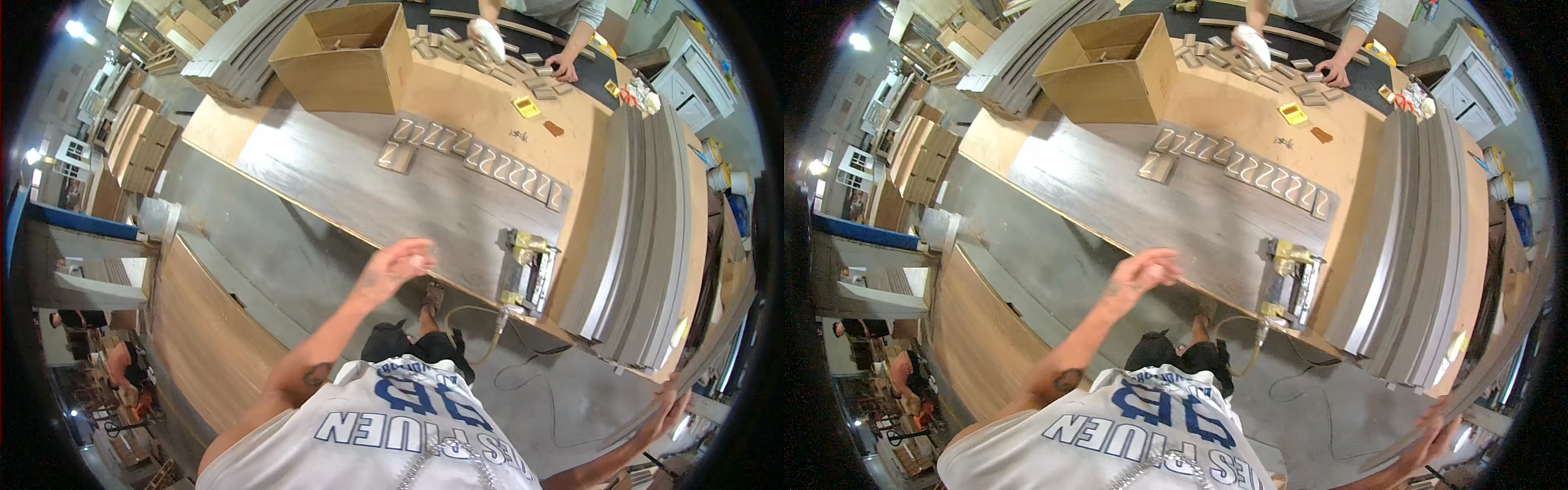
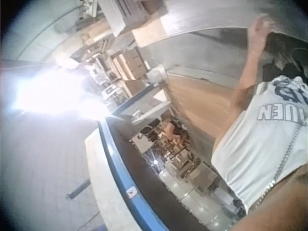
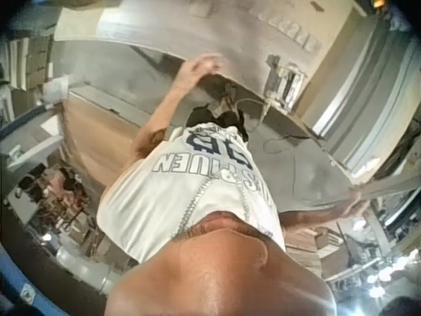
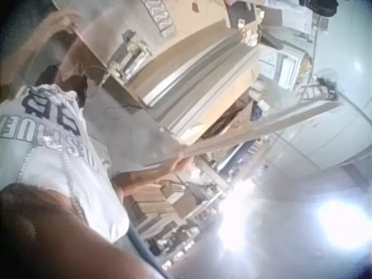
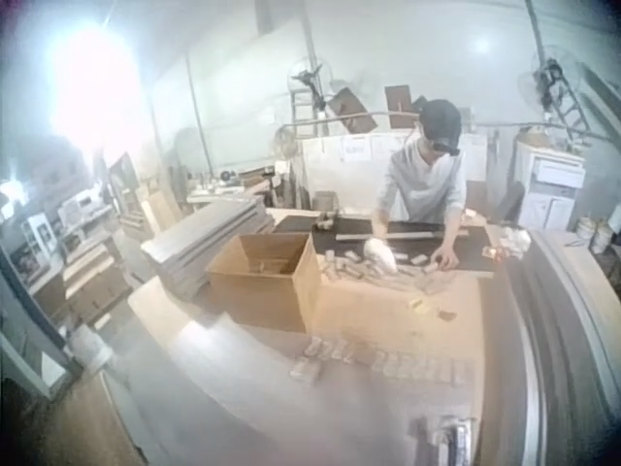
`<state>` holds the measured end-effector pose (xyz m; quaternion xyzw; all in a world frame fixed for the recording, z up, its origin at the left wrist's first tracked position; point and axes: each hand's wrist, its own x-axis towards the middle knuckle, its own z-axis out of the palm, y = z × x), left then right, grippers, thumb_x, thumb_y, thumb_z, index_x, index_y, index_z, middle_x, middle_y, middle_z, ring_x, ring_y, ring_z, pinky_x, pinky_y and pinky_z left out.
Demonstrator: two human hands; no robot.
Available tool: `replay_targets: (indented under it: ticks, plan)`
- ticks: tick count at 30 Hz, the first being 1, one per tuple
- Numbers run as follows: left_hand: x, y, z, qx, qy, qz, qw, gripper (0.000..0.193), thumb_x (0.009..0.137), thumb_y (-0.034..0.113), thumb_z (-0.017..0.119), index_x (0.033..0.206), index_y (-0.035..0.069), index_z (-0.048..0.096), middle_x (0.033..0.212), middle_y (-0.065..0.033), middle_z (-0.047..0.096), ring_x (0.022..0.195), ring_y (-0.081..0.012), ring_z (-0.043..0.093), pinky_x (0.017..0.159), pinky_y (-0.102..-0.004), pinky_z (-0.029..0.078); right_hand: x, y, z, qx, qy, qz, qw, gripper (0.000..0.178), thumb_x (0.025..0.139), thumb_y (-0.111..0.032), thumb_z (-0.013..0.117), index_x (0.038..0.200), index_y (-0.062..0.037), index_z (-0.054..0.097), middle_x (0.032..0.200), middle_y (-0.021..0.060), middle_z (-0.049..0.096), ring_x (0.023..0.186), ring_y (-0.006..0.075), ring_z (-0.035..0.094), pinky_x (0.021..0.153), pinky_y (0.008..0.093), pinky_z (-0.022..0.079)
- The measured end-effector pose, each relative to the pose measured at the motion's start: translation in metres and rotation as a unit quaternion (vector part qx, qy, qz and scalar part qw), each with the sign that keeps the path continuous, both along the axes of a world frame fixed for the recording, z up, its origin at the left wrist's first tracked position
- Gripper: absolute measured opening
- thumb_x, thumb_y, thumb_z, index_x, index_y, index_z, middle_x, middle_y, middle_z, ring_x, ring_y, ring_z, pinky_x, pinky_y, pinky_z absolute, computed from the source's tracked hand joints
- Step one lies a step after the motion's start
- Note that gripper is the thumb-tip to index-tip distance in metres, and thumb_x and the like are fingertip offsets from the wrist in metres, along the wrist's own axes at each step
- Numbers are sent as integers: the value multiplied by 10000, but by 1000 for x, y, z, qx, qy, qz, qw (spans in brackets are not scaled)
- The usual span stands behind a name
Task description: The person assembles wooden panel components by securing them together with a pneumatic nail gun.
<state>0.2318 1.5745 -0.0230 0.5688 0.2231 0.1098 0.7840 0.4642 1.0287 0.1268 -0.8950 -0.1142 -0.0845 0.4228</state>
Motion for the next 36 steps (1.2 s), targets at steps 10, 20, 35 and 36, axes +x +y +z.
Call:
replay_targets:
  ticks: [10,20,35,36]
  plan:
    - [14,92,-22,-424,-314,89,845,560,915,291,737,1405,154,501,1205,-45,608,1143,-232,581,1055,-494,470,-73,394,-150,215,699,445,517,583,921,-441,695,1203,63,608,1011,129,693,780,142,640,629,260,509]
    - [-8,205,-109,-363,-136,354,851,422,956,313,703,1268,85,536,1158,-86,623,1154,-278,586,1052,-528,474,-73,538,-186,-415,186,505,733,657,768,-280,804,1291,-21,505,1177,235,628,1140,399,601,934,482,511]
    - [20,225,-99,624,19,-203,755,524,858,306,740,1273,18,601,1338,-159,574,1235,-323,528,1041,-450,423,-56,389,-276,-366,-25,-60,929,670,869,-274,726,1432,-56,435,1365,195,496,1255,402,499,1044,534,385]
    - [28,220,-96,653,13,-263,710,605,856,290,731,1365,18,550,1414,-154,519,1328,-320,452,1110,-455,365,-49,376,-275,-341,-15,-58,938,657,877,-229,718,1430,-34,422,1356,221,491,1240,421,503,1021,529,412]
